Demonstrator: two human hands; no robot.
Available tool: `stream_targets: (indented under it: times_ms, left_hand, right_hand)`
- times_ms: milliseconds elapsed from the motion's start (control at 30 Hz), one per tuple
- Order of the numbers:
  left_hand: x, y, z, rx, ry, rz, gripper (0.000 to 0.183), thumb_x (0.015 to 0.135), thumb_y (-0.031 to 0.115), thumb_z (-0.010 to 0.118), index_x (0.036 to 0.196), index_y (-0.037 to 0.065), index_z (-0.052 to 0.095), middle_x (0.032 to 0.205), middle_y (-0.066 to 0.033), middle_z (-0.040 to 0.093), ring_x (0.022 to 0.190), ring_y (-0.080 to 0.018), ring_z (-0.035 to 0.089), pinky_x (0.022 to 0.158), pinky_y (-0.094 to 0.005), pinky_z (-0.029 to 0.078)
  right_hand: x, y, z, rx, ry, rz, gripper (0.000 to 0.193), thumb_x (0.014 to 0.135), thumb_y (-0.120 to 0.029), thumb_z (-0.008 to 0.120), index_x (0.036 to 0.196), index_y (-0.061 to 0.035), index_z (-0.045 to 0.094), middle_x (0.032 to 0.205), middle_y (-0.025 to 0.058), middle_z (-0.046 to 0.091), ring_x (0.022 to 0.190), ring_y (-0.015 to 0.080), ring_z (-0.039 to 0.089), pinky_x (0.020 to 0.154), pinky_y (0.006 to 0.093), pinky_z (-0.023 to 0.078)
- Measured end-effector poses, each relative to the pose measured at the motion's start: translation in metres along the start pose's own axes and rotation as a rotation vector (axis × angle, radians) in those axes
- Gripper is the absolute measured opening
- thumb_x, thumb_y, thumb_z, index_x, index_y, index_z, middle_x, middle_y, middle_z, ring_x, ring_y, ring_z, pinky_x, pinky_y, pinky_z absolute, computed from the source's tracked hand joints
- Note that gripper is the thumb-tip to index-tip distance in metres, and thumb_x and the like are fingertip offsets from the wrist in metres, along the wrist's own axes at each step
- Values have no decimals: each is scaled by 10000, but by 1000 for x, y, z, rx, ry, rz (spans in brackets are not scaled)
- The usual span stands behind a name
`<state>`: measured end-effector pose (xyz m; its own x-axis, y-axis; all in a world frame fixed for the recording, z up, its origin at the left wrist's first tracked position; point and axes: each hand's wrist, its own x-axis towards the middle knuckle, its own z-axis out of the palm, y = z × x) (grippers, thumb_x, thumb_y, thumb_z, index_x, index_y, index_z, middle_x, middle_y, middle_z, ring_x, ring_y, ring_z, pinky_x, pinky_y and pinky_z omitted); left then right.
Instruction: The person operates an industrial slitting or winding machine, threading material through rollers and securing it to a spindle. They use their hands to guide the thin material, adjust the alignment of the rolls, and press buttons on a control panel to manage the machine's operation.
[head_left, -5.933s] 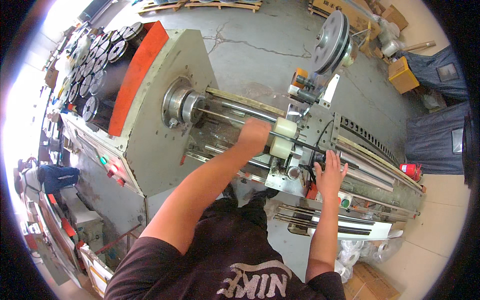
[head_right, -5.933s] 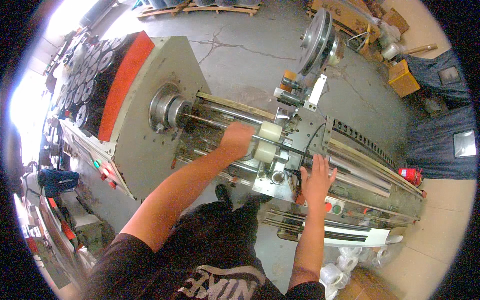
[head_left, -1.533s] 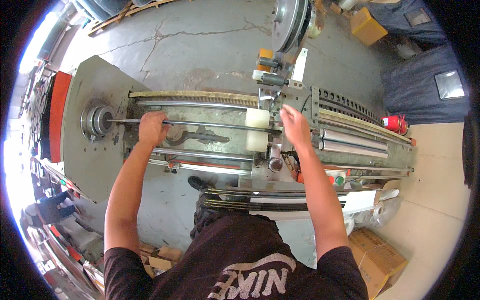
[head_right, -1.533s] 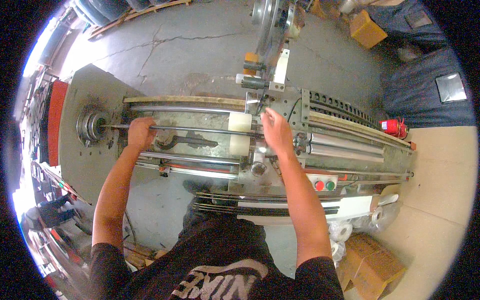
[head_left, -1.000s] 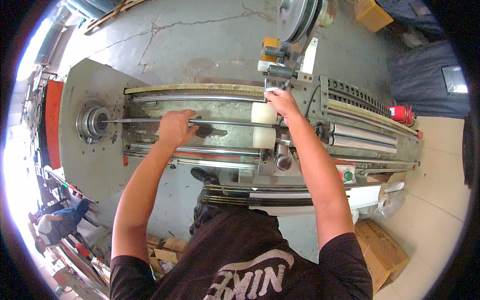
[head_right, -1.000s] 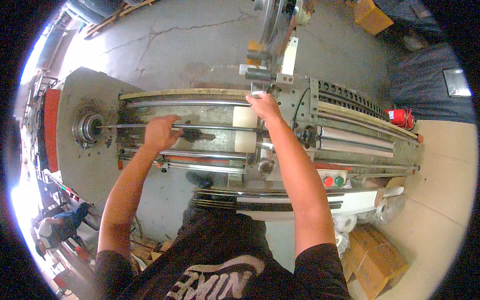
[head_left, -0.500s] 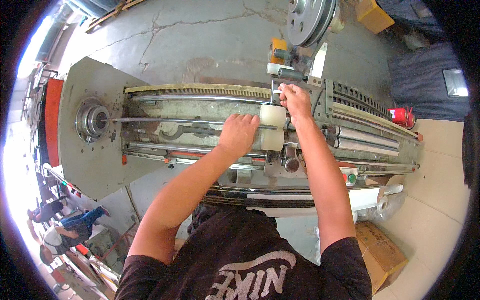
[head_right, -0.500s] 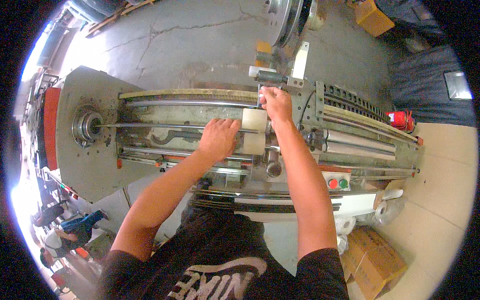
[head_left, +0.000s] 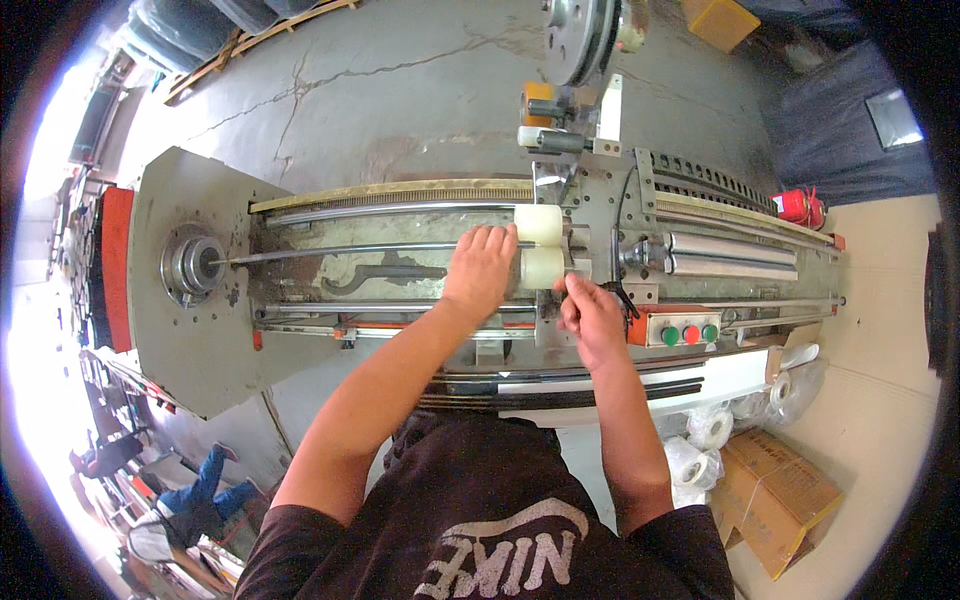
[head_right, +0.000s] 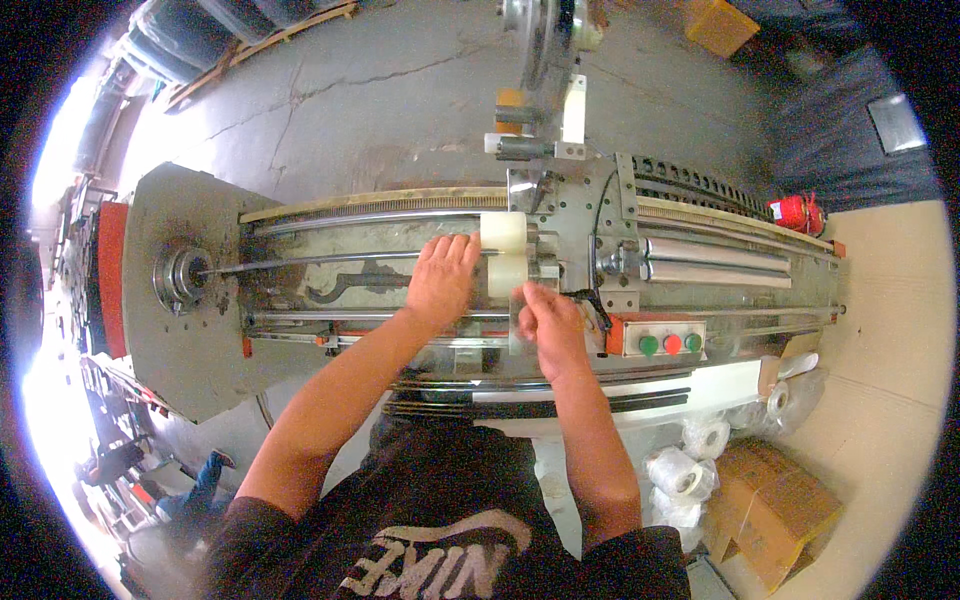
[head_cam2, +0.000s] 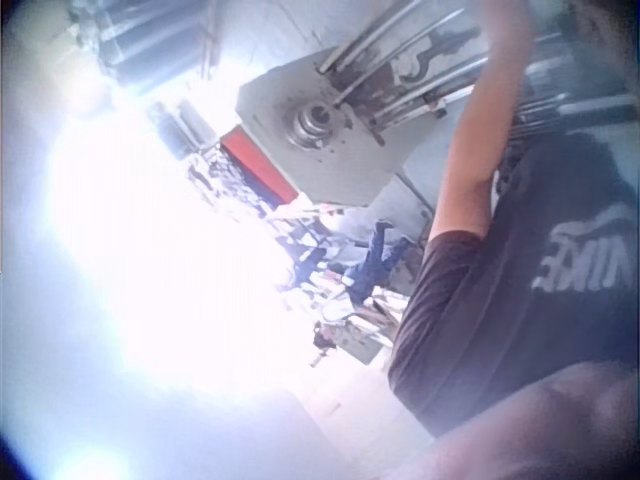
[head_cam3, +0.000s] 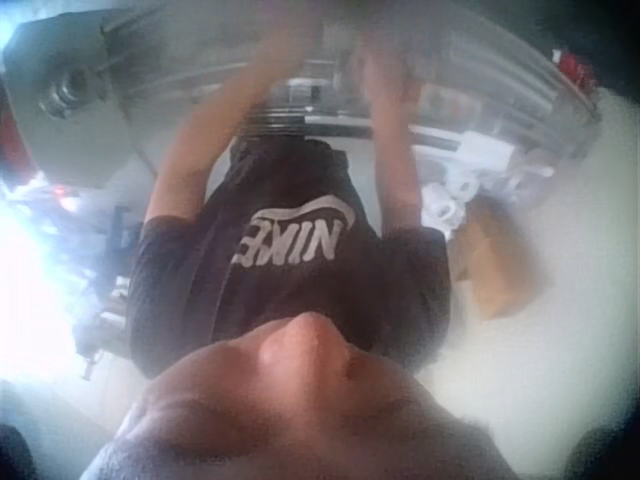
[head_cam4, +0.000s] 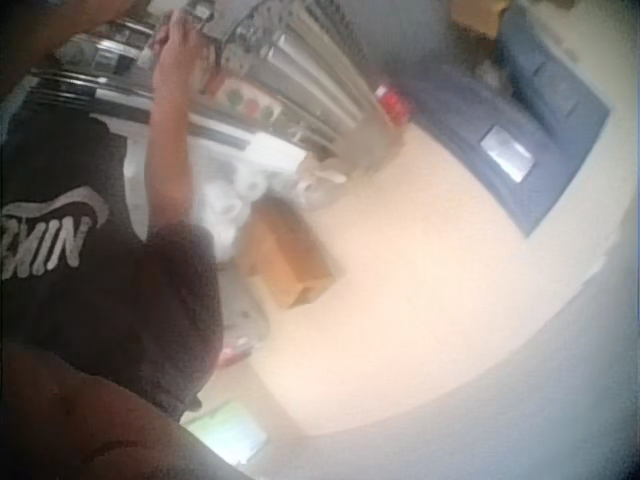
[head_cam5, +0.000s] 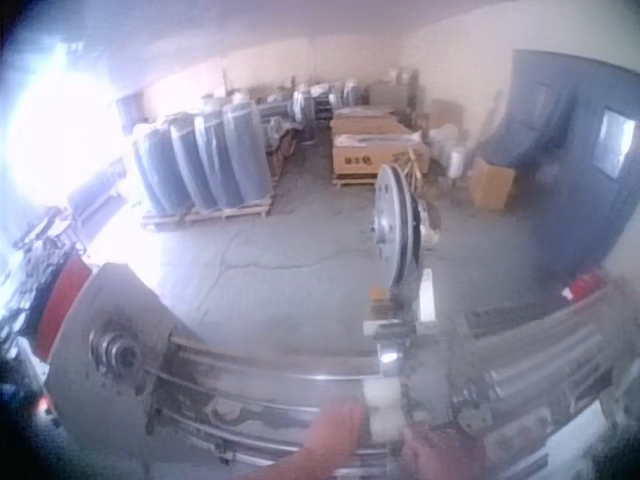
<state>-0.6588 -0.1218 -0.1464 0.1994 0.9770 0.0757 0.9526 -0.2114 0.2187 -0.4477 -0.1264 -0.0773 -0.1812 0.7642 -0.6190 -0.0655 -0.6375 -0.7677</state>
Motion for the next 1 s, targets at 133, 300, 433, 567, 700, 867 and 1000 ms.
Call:
stream_targets:
  times_ms: [133, 300, 433, 567, 700, 867, 1000]
  left_hand:
    - [0, 0, -3, 24, -46, -4, 705, 845, 184, 702, 1491, 14, 475, 1256, -102, 602, 1231, -277, 567, 1153, -431, 400]
    - [1, -1, -2, -13, -23, 7, 826, 768, 225, 817, 1485, 19, 463, 1283, -126, 595, 1247, -305, 563, 1152, -454, 407]
    - [2, 0, -10, -15, -63, 5, 788, 805, 230, 787, 1494, 17, 470, 1316, -121, 593, 1263, -308, 552, 1175, -453, 390]
    - [4, 1, -10, -7, -73, -9, 818, 787, 213, 801, 1501, 13, 454, 1328, -130, 589, 1279, -317, 550, 1162, -458, 402]
    - [5, 3, -15, -42, -104, -15, 817, 795, 196, 794, 1508, 14, 440, 1341, -138, 582, 1295, -328, 544, 1163, -462, 400]
    - [4, -5, -10, -61, -65, 40, 820, 798, 214, 837, 1485, 10, 439, 1417, -182, 548, 1334, -370, 521, 1151, -497, 398]
    - [5, -9, -10, -116, -27, 70, 759, 824, 211, 804, 1462, 5, 447, 1403, -208, 566, 1324, -384, 530, 1150, -510, 394]
  right_hand:
    - [-39, 30, -8, -92, 51, 8, 316, 1074, -318, 621, 1027, -39, 764, 665, -13, 605, 600, 81, 560, 571, 247, 445]
    - [-64, 83, -45, -309, 27, -68, 310, 1074, -286, 612, 1020, -24, 768, 697, 19, 666, 604, 102, 603, 591, 280, 501]
    - [-51, 120, -97, -618, 239, -193, 253, 1046, -259, 651, 1072, -26, 747, 813, 102, 758, 733, 179, 735, 675, 327, 563]
    - [-19, 112, -124, -936, 319, -607, 323, 945, -53, 643, 1267, -44, 666, 1081, 159, 760, 1014, 362, 725, 898, 446, 562]
    - [23, 101, -139, -1195, 160, -824, 656, 824, 111, 565, 1456, -65, 557, 1360, 161, 680, 1279, 399, 611, 1126, 493, 443]
    - [39, 102, -142, -1371, 43, -776, 570, 852, 35, 626, 1398, -130, 619, 1282, 141, 717, 1241, 352, 647, 1060, 476, 489]
    - [39, 99, -143, -1468, 52, -841, 394, 924, -78, 589, 1298, -151, 689, 1228, 91, 754, 1151, 279, 702, 994, 434, 520]
